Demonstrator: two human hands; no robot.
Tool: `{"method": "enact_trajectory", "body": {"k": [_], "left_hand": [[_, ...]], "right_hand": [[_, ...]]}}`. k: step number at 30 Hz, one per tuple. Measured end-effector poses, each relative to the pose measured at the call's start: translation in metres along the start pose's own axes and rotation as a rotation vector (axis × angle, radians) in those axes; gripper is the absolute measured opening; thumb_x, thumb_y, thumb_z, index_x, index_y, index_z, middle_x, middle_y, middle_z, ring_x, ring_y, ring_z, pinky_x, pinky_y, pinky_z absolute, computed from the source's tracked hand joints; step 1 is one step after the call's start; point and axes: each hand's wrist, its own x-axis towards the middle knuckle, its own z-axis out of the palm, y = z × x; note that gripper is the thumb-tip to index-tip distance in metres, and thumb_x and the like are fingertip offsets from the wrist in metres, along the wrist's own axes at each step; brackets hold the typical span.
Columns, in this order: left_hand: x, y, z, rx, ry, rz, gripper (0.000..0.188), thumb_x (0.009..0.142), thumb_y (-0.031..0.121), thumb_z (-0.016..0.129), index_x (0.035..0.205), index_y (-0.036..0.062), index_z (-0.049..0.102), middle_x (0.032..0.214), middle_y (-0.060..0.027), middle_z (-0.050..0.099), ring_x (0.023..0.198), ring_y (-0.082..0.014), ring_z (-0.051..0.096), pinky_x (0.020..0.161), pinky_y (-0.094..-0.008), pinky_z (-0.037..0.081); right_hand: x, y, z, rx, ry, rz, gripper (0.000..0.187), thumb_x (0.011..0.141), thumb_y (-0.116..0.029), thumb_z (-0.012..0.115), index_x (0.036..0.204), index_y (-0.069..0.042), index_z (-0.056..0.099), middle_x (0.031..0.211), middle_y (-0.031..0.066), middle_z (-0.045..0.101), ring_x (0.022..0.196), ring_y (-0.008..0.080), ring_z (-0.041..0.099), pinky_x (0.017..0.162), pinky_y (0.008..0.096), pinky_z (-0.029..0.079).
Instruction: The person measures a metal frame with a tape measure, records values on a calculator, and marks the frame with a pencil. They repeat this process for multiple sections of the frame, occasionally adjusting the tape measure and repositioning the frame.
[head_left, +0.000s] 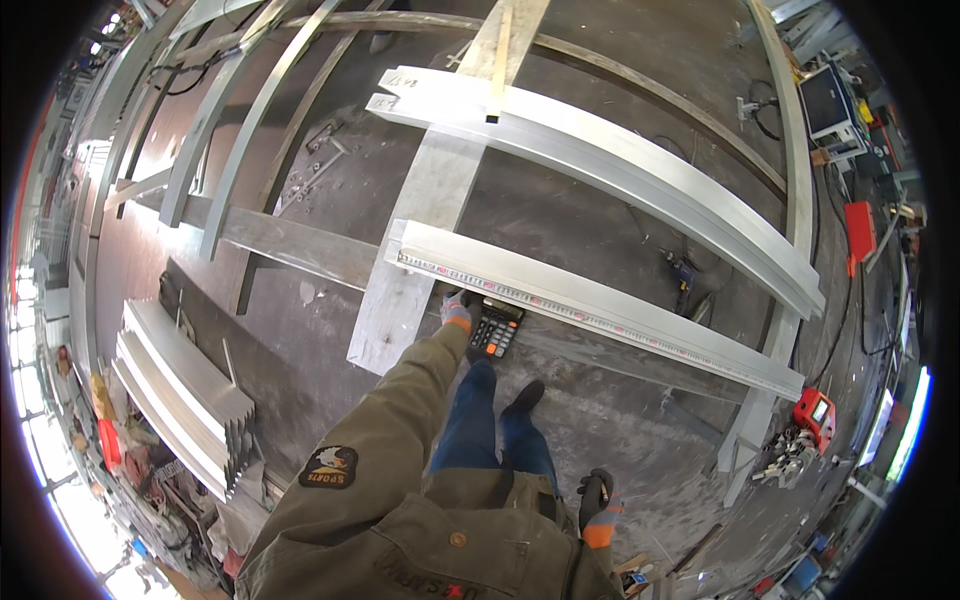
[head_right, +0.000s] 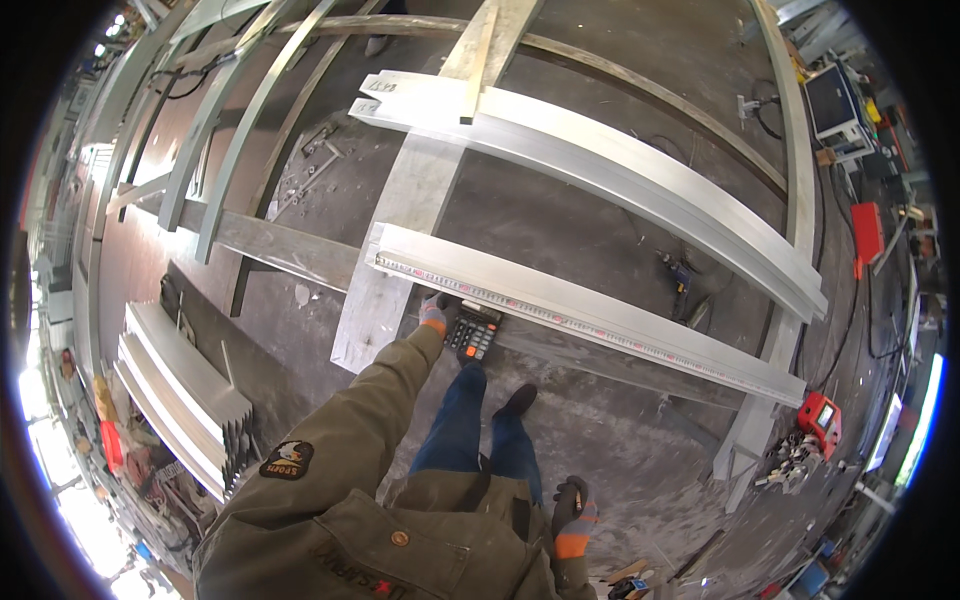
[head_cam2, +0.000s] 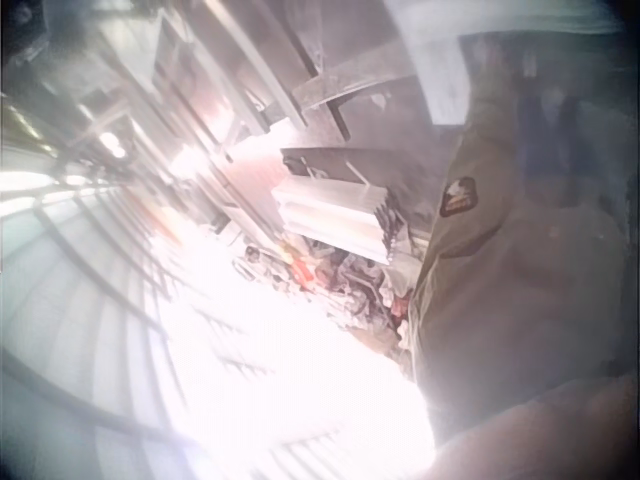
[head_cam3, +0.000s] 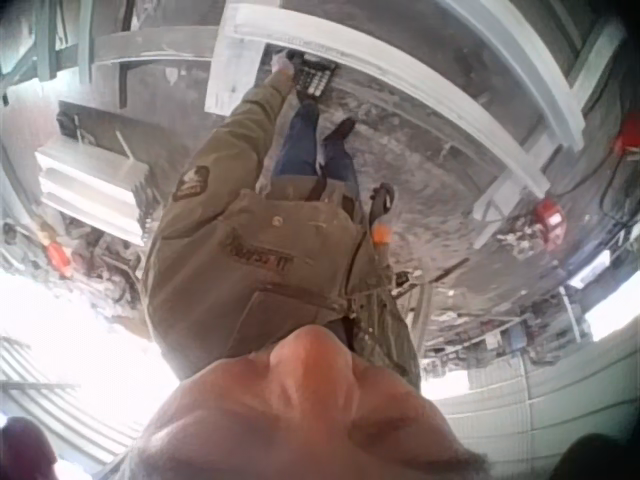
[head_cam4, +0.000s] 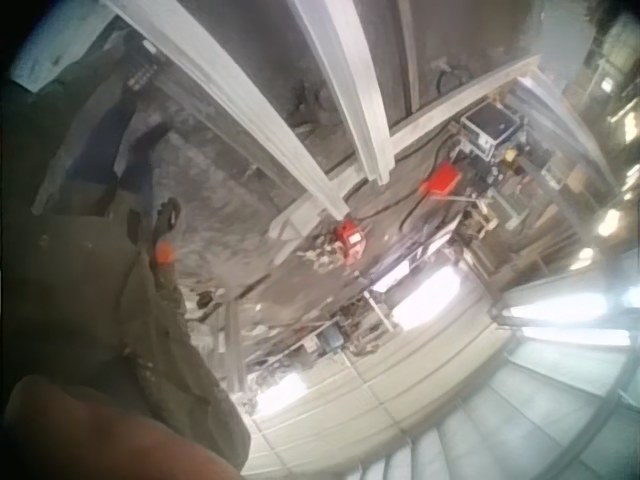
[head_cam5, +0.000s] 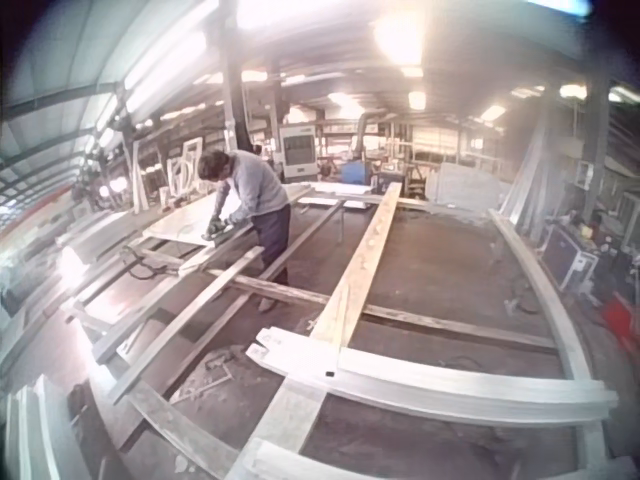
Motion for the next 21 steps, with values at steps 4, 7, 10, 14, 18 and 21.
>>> {"method": "enact_trajectory", "body": {"k": [4,7,10,14,18,21], "left_hand": [[-0.013,0.006,-0.015,-0.151,-0.047,0.073,0.025,0.097,0.014,0.073,0.118,0.0015,0.075,0.108,-0.0106,0.079,0.1,-0.0159,0.071,0.09,-0.0311,0.056],[-0.05,0.029,-0.038,-0.63,-0.096,-0.028,0.025,0.097,0.009,0.071,0.121,0.0025,0.072,0.112,-0.01,0.076,0.103,-0.0178,0.071,0.093,-0.0321,0.056],[-0.099,0.074,-0.067,-0.655,0.011,-0.096,0.021,0.101,0.011,0.065,0.12,0.0046,0.072,0.107,-0.0097,0.076,0.098,-0.0185,0.071,0.088,-0.0321,0.058],[-0.182,0.166,-0.107,-0.606,-0.046,-0.256,0.023,0.105,0.017,0.061,0.124,0.0076,0.069,0.102,-0.0078,0.075,0.091,-0.0144,0.07,0.075,-0.0294,0.058],[-0.271,0.258,-0.146,-0.714,-0.118,-0.326,0.023,0.104,0.017,0.063,0.124,0.0052,0.068,0.1,-0.004,0.072,0.087,-0.0089,0.066,0.069,-0.0273,0.055],[-0.315,0.308,-0.171,-0.73,-0.191,-0.219,0.023,0.105,0.015,0.062,0.124,0.004,0.068,0.1,-0.0021,0.071,0.087,-0.0074,0.064,0.072,-0.0263,0.055]], "right_hand": [[0.002,0.029,-0.004,0.102,0.017,-0.012,0.026,0.106,-0.018,0.057,0.122,0.001,0.066,0.096,0.0136,0.072,0.081,0.0204,0.068,0.073,0.0351,0.056],[0.011,0.04,-0.008,0.174,-0.008,-0.021,0.027,0.106,-0.019,0.057,0.122,0.001,0.065,0.096,0.014,0.072,0.08,0.02,0.068,0.072,0.0343,0.056],[0.018,0.035,-0.016,0.21,-0.066,-0.095,0.027,0.108,-0.02,0.055,0.123,0.001,0.064,0.096,0.0141,0.073,0.079,0.0194,0.069,0.071,0.0337,0.056],[0.016,0.003,-0.038,0.241,-0.126,-0.217,0.026,0.11,-0.018,0.052,0.124,0.001,0.062,0.097,0.0141,0.074,0.08,0.0191,0.071,0.07,0.0335,0.056],[0.003,-0.044,-0.059,0.286,-0.183,-0.325,0.026,0.11,-0.018,0.051,0.125,0.001,0.061,0.097,0.0145,0.075,0.082,0.0197,0.072,0.071,0.0337,0.057],[-0.023,-0.081,-0.072,0.309,-0.27,-0.342,0.027,0.111,-0.017,0.05,0.127,0.002,0.061,0.105,0.0167,0.075,0.085,0.0217,0.073,0.071,0.0328,0.057]]}}
